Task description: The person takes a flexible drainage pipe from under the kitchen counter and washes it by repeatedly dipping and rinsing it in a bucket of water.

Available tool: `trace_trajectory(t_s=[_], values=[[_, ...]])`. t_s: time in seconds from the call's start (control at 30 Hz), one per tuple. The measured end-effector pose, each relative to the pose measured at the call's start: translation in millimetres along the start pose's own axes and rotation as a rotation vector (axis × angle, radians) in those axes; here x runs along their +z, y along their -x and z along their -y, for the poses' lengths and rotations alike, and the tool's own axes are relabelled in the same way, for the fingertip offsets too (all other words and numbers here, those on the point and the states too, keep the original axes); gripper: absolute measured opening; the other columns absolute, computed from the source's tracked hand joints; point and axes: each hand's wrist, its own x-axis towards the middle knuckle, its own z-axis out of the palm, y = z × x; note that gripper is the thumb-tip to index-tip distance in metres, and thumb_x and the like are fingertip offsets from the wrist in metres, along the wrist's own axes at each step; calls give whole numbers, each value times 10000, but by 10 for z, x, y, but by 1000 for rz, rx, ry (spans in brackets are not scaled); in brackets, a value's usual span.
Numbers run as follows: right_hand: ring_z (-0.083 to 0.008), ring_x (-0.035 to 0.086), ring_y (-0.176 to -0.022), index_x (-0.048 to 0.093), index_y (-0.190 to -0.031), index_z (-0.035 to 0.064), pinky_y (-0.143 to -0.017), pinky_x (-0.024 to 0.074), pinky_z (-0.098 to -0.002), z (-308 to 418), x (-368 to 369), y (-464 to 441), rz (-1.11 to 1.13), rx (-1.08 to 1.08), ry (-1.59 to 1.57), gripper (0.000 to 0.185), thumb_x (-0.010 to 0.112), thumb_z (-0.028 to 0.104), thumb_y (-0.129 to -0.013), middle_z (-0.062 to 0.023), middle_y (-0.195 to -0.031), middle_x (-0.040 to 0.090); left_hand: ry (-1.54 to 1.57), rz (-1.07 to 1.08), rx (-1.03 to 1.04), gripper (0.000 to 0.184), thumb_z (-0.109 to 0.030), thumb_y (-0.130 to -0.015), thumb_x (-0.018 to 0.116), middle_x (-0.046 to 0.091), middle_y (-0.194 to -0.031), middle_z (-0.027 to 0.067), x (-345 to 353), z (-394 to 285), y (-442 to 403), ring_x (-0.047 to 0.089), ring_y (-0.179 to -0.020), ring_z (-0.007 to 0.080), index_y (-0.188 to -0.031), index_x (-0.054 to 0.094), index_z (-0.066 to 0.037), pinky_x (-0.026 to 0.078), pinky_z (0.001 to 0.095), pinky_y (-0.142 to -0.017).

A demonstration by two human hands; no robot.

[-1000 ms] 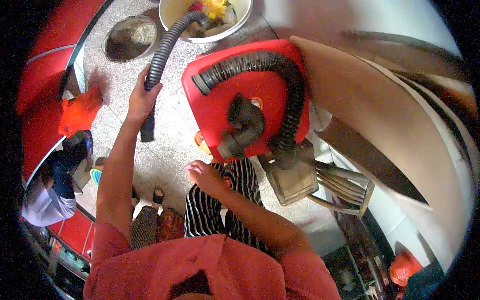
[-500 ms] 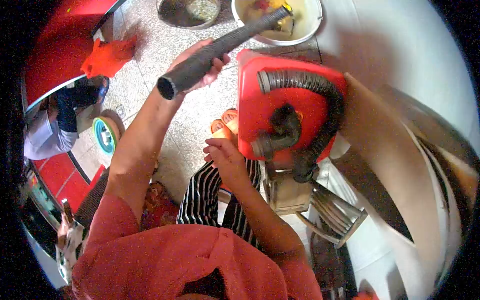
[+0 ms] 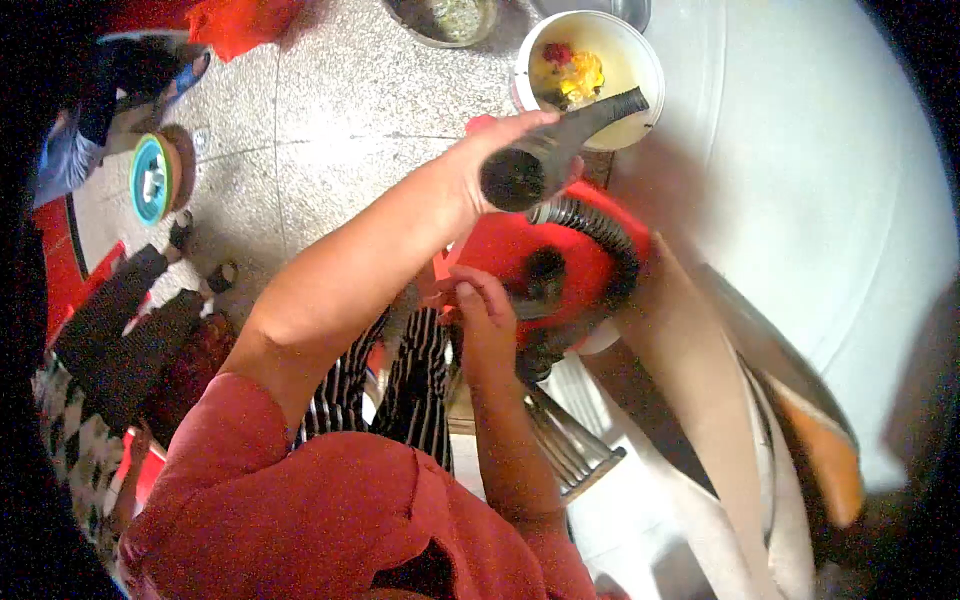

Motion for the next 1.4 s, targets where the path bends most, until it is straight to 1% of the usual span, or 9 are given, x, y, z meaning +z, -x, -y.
trace_trajectory(t_s=[0.5,0.7,0.83,0.97,1.07,1.2,1.23,1.27,1.4], values=[[-191,593,-647,477,-1067,-3,-516,465,-270,651,-40,-210,-160,-269,30,297,494,229,-882,-116,-829,597,295,186,-92,343,-282,-880,482,571,-843,196,-130,31,-69,608,-716,289,-1015,457,33,549,395,-597],[-212,602,-666,444,-1129,23,-507,481,-268,736,-344,-328,-77,-21,-349,320,424,262,-918,-125,-878,602,22,62,-130,390,-380,-875,440,593,-800,152,-177,196,-214,593,-698,283,-947,528,-6,516,414,-625],[-223,609,-732,519,-1126,40,-631,512,-319,782,-512,-280,44,33,-395,369,410,314,-904,-119,-922,624,-122,235,-236,404,-397,-853,458,602,-874,151,-391,473,-422,585,-800,273,-961,547,-18,487,421,-750],[-203,567,-924,521,-1085,111,-793,481,-373,1078,-440,-161,107,68,-870,294,433,332,-913,-76,-1040,581,-194,66,-154,446,-470,-838,475,603,-950,100,-98,775,-209,584,-841,262,-1025,557,-74,485,415,-762],[-197,566,-911,525,-1047,116,-798,473,-345,774,-930,-478,177,63,-987,248,464,305,-898,-60,-1032,578,-302,-96,-287,546,-484,-812,520,593,-1037,63,-94,871,-350,535,-1001,212,-1172,471,-77,365,395,-929],[-198,607,-646,532,-972,2,-531,529,-306,1012,-1147,-414,-71,135,-432,341,503,326,-869,-127,-898,587,-511,97,-161,638,-519,-855,435,534,-1186,89,-246,770,-119,459,-1134,220,-1330,303,-113,295,408,-982],[-196,597,-593,500,-975,9,-483,528,-309,1137,-1115,-388,-290,222,-361,277,544,248,-842,-105,-833,576,-577,35,-91,656,-538,-872,384,521,-1210,109,-299,699,88,437,-1167,222,-1366,253,-126,308,411,-980],[-194,593,-579,488,-983,17,-482,530,-310,1259,-1108,-351,-257,152,-239,263,552,222,-831,-96,-806,565,-606,52,-59,626,-507,-887,373,500,-1246,108,-414,569,268,445,-1173,240,-1369,259,-124,272,424,-1004],[-176,562,-512,437,-1031,57,-433,492,-295,1537,-1358,-462,-259,29,198,302,585,126,-776,-62,-706,516,-450,-224,103,491,-354,-890,471,534,-1154,120,-1204,179,1064,545,-1012,212,-1303,369,-110,441,290,-819]])
